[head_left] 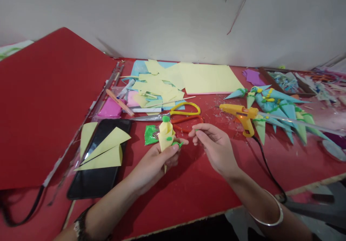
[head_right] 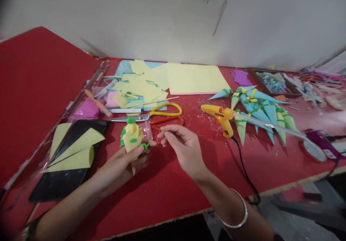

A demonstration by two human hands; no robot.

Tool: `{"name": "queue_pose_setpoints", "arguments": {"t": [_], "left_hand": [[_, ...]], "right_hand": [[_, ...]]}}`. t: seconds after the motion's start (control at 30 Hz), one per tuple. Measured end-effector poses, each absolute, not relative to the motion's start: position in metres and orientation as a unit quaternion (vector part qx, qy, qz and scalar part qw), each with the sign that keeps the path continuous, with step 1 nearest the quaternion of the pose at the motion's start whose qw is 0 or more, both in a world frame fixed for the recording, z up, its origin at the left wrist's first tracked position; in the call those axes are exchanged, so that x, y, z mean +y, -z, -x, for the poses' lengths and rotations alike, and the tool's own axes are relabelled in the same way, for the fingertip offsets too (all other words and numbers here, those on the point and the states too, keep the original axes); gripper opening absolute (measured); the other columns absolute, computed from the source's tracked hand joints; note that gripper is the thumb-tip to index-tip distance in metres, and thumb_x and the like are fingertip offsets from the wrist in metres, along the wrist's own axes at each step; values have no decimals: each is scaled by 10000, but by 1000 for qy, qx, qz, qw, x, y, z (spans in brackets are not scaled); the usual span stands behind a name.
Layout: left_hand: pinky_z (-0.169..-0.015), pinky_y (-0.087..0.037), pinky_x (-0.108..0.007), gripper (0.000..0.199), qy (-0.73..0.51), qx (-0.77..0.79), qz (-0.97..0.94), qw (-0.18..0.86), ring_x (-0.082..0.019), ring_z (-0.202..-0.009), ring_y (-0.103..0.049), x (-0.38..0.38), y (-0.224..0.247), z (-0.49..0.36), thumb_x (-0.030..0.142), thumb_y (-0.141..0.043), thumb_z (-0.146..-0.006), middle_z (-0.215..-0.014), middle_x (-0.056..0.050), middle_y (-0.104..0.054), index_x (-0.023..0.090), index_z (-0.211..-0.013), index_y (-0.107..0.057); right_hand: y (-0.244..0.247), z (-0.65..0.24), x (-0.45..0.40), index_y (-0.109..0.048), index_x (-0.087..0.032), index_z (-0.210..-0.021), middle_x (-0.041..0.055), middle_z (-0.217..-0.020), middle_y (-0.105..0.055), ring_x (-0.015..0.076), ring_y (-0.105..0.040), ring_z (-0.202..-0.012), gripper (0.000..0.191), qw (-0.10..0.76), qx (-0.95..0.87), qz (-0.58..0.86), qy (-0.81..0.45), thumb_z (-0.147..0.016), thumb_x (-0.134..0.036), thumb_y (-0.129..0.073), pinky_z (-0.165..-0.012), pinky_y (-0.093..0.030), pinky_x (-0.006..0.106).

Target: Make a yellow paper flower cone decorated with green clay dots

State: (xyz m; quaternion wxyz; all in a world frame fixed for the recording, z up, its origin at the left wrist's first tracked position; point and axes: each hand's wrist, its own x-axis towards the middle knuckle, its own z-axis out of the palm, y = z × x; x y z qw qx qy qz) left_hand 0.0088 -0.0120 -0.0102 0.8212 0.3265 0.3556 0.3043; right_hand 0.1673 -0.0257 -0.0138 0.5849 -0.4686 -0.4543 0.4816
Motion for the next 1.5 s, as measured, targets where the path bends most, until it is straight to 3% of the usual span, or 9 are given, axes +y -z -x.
{"name": "queue_pose_setpoints", "arguments": {"t": [0.23,0.4,0.63,0.77,0.93,1.0,1.17,1.33,1.5], "left_hand": [[-508,-237,-201,346,-313,397,-323,800,-63,-507,-268,-11,10,-9,343,-697,-643,-542,80,-322,179,-934,-606],[-551,-270,-216,361,-320,441,-324,773,-70,-546,-327,-11,6,-9,342,-713,-604,-617,69,-425,188,-897,-570],[-467,-206,-197,327,-313,419,-319,791,-47,-480,-224,-10,10,-9,387,-689,-637,-573,83,-352,163,-780,-500],[-462,-196,-196,350,-310,419,-325,789,-45,-480,-215,-10,12,-9,408,-690,-627,-590,79,-357,161,-783,-498],[-484,-205,-211,287,-279,431,-340,788,-59,-502,-257,-11,10,-9,333,-696,-625,-565,77,-368,154,-797,-551],[-483,-200,-215,290,-269,427,-339,794,-60,-499,-256,-11,10,-10,319,-698,-625,-560,76,-373,153,-824,-568],[-463,-192,-203,304,-263,411,-304,818,-46,-486,-258,-12,9,-11,361,-717,-607,-566,72,-375,143,-736,-549],[-445,-234,-174,325,-227,423,-252,841,-33,-481,-304,-13,8,-12,330,-717,-616,-674,43,-487,158,-811,-524],[-401,-169,-158,321,-197,376,-258,868,-26,-424,-221,-17,8,-14,349,-684,-655,-491,86,-388,162,-675,-423]], "right_hand": [[10,-167,-27,-582,-193,-708,-39,-610,-632,69,-557,-507,60,578,-438,479,-495,-700,-177,-639,-482,-471,183],[10,-168,-27,-625,-196,-760,-20,-647,-644,66,-564,-531,118,588,-440,443,-514,-811,-230,-524,-518,-483,191],[9,-167,-27,-593,-198,-720,-30,-651,-654,72,-575,-541,60,570,-452,468,-503,-718,-146,-621,-519,-475,185],[9,-167,-27,-615,-200,-786,-5,-705,-674,88,-605,-573,72,574,-428,450,-534,-794,-229,-550,-541,-492,211],[14,-169,-25,-619,-199,-712,-44,-555,-561,62,-501,-492,126,596,-426,484,-479,-792,-269,-551,-466,-418,179],[16,-170,-24,-636,-213,-736,-47,-584,-573,62,-504,-526,41,597,-425,508,-452,-750,-220,-598,-488,-421,171],[14,-169,-24,-660,-253,-879,-19,-769,-669,93,-597,-677,163,593,-442,512,-437,-752,-177,-590,-641,-503,221],[8,-166,-29,-658,-265,-902,-18,-790,-670,92,-610,-673,209,581,-491,488,-428,-799,-144,-522,-641,-523,233],[5,-164,-31,-665,-259,-841,-11,-777,-610,109,-575,-707,173,553,-579,471,-370,-754,-130,-588,-615,-495,237]]}}
